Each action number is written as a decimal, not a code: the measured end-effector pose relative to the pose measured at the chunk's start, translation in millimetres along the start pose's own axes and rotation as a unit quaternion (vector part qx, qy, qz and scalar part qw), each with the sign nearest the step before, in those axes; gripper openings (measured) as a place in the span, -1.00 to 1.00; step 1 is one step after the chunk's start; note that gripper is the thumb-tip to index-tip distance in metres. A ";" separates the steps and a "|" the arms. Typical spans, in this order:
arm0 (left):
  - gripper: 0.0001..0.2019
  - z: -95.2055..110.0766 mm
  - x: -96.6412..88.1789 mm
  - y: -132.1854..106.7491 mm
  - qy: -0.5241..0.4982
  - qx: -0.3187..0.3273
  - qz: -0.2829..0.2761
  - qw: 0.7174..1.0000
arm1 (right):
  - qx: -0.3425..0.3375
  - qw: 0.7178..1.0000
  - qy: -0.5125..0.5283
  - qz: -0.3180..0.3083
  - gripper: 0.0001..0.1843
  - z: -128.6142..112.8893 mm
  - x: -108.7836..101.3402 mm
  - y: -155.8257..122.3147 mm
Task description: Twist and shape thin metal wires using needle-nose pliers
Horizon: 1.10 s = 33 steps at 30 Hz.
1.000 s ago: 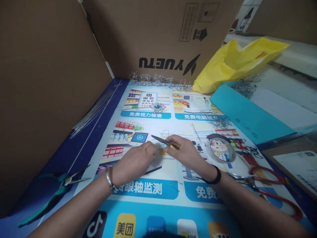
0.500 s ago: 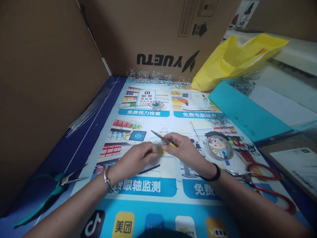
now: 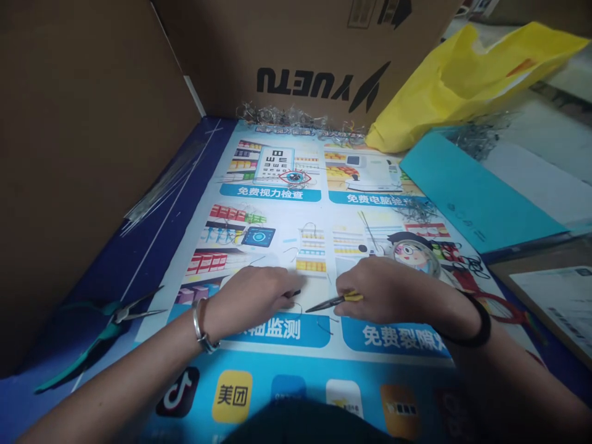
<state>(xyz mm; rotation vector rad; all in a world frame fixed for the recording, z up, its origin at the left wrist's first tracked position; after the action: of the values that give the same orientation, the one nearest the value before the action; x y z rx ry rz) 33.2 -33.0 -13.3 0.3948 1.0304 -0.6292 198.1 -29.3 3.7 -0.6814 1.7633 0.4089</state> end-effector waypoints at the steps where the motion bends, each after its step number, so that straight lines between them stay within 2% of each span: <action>1: -0.85 0.0 1.7 -0.1 0.002 0.002 0.001 1.000 | -0.005 1.000 0.003 -0.005 -0.74 -1.6 2.6 1.4; 8: -0.88 -2.3 9.3 -2.6 0.064 0.011 0.014 0.998 | -0.010 0.999 0.042 -0.010 -0.70 -7.1 11.5 8.0; 13: -0.86 -0.3 6.3 -3.1 0.070 0.012 0.002 0.997 | -0.038 0.999 -0.004 -0.001 -0.74 -7.5 13.6 10.9; 18: -0.79 4.3 1.9 -3.2 0.021 0.014 -0.010 1.000 | -0.049 0.997 -0.049 0.029 -0.78 -8.0 4.1 10.0; 23: -0.76 3.2 -0.2 -2.0 -0.001 -0.003 -0.008 1.000 | -0.056 0.995 -0.045 0.067 -0.79 -10.4 -7.6 8.3; 30: -0.69 2.3 -9.1 1.8 -0.072 -0.011 0.014 0.997 | -0.061 0.992 -0.077 0.083 -0.78 -6.6 -7.3 10.2; 33: -0.68 1.3 -11.8 2.4 -0.078 -0.035 0.031 0.996 | -0.065 0.991 -0.068 0.098 -0.79 -7.4 -8.2 11.2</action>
<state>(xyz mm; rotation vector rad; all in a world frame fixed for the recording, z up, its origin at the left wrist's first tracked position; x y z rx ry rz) 31.3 -28.4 -2.2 0.3089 0.8849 -0.5581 186.9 -23.1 13.0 -0.5585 1.6886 0.6936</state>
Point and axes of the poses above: each hand's wrist, its own y-axis towards the middle knuckle, its own x-axis out of the palm, z = x × y, the point moved 5 cm from there along y, towards the middle knuckle, and after that the axes turned 15 degrees about z, right-handed, at the moved point
